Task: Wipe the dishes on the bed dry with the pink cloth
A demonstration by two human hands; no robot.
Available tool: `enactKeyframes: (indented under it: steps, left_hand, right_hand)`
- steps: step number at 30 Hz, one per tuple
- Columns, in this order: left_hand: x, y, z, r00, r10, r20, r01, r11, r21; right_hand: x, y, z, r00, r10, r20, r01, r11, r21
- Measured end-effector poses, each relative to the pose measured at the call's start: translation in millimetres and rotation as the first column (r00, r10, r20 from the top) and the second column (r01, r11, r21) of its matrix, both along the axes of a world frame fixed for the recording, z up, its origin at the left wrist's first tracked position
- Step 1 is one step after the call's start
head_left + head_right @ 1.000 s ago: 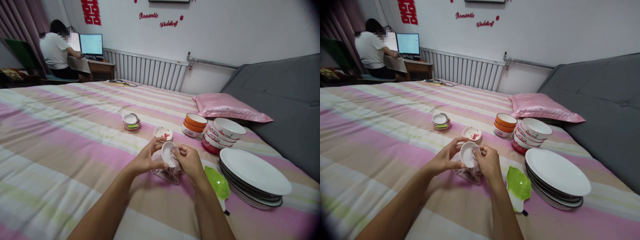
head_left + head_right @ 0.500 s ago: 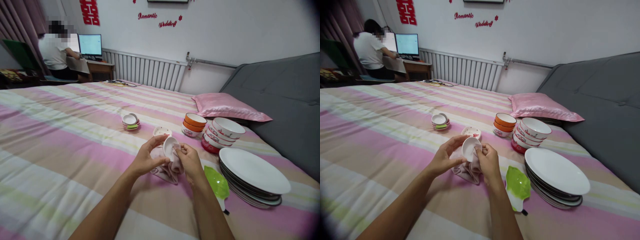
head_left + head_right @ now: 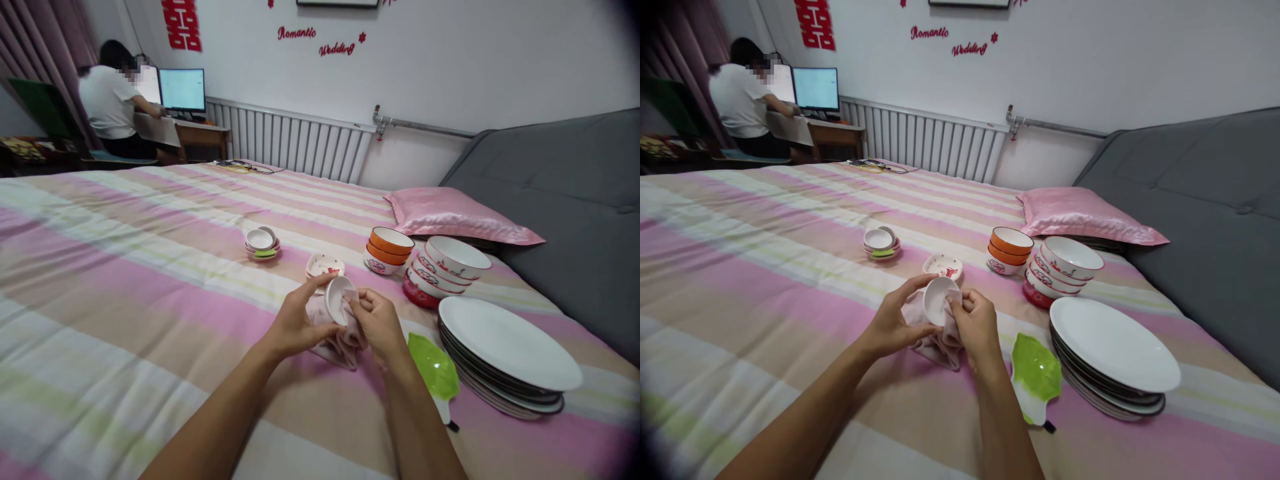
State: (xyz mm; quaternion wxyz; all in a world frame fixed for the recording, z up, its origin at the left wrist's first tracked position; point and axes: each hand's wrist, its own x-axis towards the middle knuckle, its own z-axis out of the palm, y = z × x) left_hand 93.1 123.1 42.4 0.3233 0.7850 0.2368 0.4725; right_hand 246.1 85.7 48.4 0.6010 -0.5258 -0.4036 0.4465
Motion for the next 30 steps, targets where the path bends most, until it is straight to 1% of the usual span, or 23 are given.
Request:
enactKeyframes:
  steps: [4, 9, 14, 17, 21, 24, 28, 30]
  left_hand:
    - [0, 1, -2.8, 0.998, -0.052, 0.026, 0.052, 0.998, -0.028]
    - [-2, 0, -3.2, 0.992, -0.126, 0.032, 0.129, 0.984, -0.124]
    - [-4, -1, 0.8, 0.983, -0.181, 0.033, 0.183, 0.956, -0.228]
    - [-4, -1, 4.1, 0.976, -0.209, 0.057, 0.216, 0.944, -0.251]
    - [-4, -2, 8.1, 0.963, -0.258, 0.080, 0.270, 0.921, -0.282]
    - [-3, -2, 8.5, 0.955, -0.270, 0.124, 0.296, 0.899, -0.324]
    - [-2, -2, 6.8, 0.931, -0.271, 0.243, 0.350, 0.851, -0.391]
    - [-1, -2, 6.7, 0.924, -0.261, 0.279, 0.360, 0.837, -0.413]
  right_hand:
    - [1, 0, -0.6, 0.999, -0.016, 0.043, 0.016, 1.000, 0.015]
    - [5, 2, -5.3, 0.993, -0.030, 0.114, 0.027, 0.999, 0.029]
    - [8, 5, -10.6, 0.982, -0.062, 0.177, 0.051, 0.996, 0.067]
    - [8, 5, -9.5, 0.981, -0.049, 0.190, 0.032, 0.995, 0.092]
    - [6, 3, -6.1, 0.979, -0.040, 0.200, 0.022, 0.996, 0.091]
    - [4, 3, -5.4, 0.976, -0.062, 0.208, 0.041, 0.994, 0.102]
    - [4, 4, -4.9, 0.971, -0.130, 0.199, 0.102, 0.984, 0.144]
    - [4, 4, -3.9, 0.969, -0.166, 0.185, 0.135, 0.976, 0.169]
